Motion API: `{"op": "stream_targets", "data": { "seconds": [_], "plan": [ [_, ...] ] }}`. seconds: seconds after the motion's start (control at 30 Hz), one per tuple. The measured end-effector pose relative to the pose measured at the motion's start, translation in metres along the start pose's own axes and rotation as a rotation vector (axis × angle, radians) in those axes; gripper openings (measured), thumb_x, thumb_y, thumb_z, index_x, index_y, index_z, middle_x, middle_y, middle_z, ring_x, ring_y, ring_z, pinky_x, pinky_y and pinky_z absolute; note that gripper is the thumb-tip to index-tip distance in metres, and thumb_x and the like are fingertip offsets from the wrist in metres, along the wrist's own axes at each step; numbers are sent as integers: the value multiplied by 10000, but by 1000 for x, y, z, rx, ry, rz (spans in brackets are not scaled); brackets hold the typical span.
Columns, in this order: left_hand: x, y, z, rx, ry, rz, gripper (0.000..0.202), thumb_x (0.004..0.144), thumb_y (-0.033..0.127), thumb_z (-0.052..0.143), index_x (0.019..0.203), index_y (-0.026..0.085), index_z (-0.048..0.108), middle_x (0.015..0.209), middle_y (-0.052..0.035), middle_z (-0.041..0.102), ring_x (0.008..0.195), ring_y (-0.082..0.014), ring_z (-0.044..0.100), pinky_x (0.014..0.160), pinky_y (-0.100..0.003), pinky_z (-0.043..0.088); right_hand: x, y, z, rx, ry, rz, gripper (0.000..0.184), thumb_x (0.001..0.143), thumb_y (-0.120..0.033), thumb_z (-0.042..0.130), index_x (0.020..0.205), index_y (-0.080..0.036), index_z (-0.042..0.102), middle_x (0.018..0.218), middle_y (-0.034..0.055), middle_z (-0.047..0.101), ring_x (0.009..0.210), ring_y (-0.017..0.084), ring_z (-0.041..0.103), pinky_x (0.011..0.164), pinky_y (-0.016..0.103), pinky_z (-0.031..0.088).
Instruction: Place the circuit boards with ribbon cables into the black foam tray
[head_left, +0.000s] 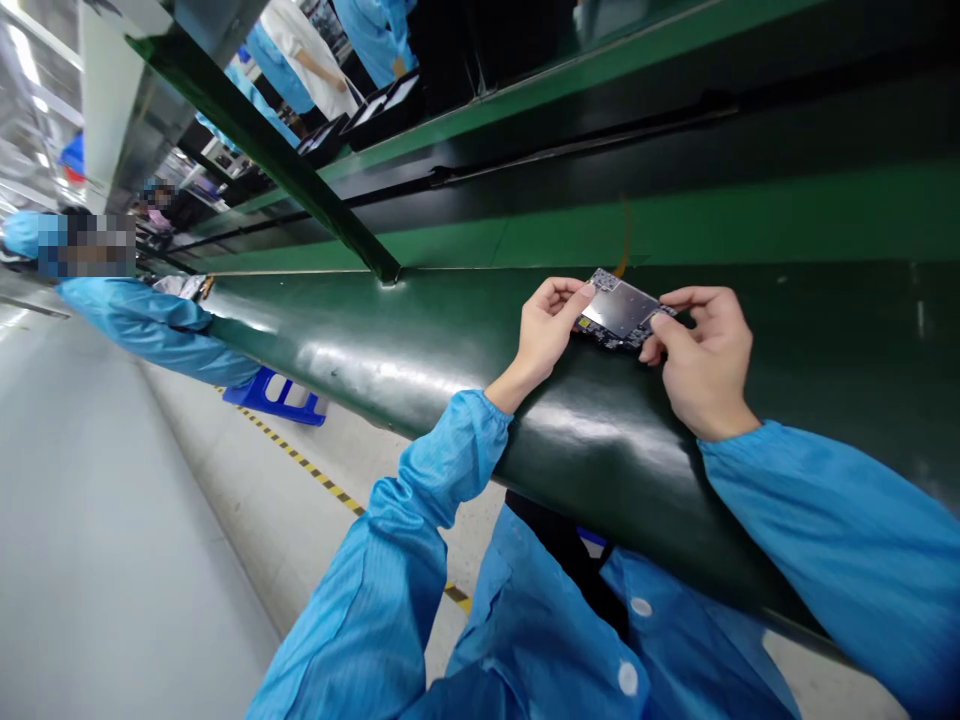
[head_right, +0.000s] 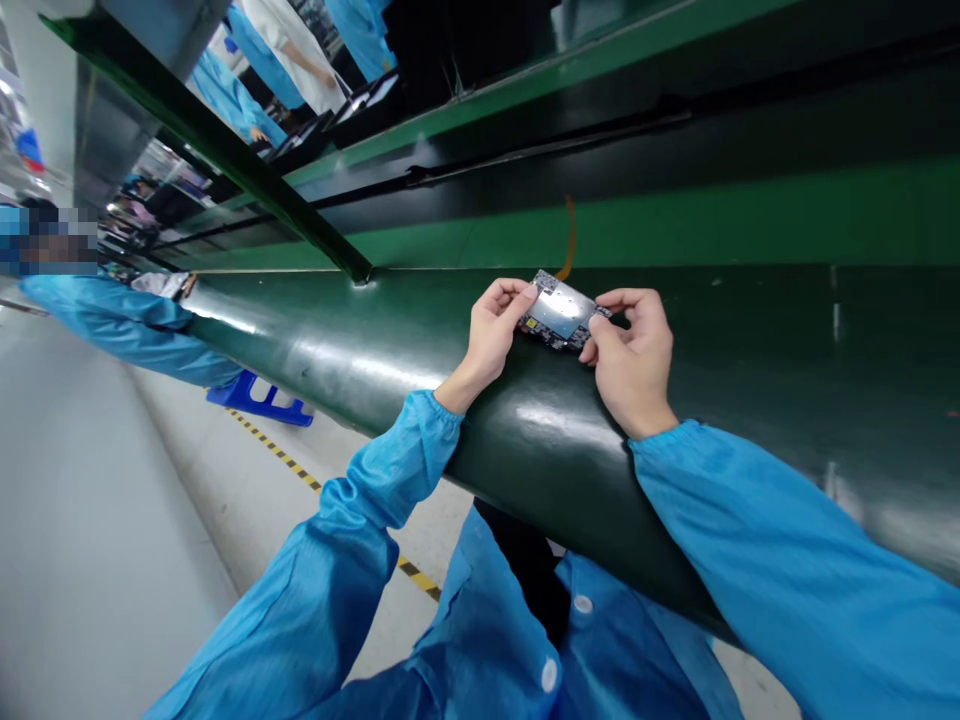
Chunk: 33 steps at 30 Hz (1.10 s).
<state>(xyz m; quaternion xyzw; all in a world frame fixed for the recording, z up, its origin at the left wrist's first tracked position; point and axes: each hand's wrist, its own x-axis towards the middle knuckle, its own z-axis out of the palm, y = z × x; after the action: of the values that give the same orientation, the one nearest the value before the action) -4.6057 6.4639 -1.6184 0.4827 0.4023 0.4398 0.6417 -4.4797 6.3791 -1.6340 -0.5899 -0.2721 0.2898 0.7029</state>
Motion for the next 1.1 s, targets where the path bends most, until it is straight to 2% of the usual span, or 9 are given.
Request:
{"op": "stream_targets", "data": {
  "seconds": [0.17,0.33,0.57,0.87,1.1],
  "plan": [
    [5,-7,-4,41,-6,13,191,1040,260,714,861,195,694,799,20,641,707,-85,550,644,-194,436,1,12,-2,-24,-51,-47,229,770,-146,634,964,-236,552,917,-27,607,476,60,520,408,204,415],
    [5,-6,-4,47,14,-17,208,1029,345,747,880,210,695,819,16,649,764,-101,590,677,-194,458,2,21,-2,-31,-41,-62,214,795,-175,647,979,-245,562,941,-34,615,491,51,503,424,187,406],
    [4,-4,-5,19,2,11,189,1004,285,788,857,205,700,809,22,633,734,-92,566,700,-207,459,2,22,0,-37,-28,-99,204,802,-150,639,975,-239,578,964,-14,628,480,54,500,428,215,417],
    [9,-9,-10,56,-55,67,245,932,382,873,887,210,704,823,10,641,745,-98,573,652,-201,445,3,31,-1,-49,-43,-170,186,855,-178,661,1009,-255,590,1005,12,651,497,64,505,438,230,430],
    [7,-7,-7,26,-36,61,206,948,296,858,866,203,694,815,18,623,729,-92,555,664,-209,435,4,33,-2,-47,-60,-182,180,888,-181,666,1034,-259,595,1029,16,631,506,66,512,459,256,445]
  ]
}}
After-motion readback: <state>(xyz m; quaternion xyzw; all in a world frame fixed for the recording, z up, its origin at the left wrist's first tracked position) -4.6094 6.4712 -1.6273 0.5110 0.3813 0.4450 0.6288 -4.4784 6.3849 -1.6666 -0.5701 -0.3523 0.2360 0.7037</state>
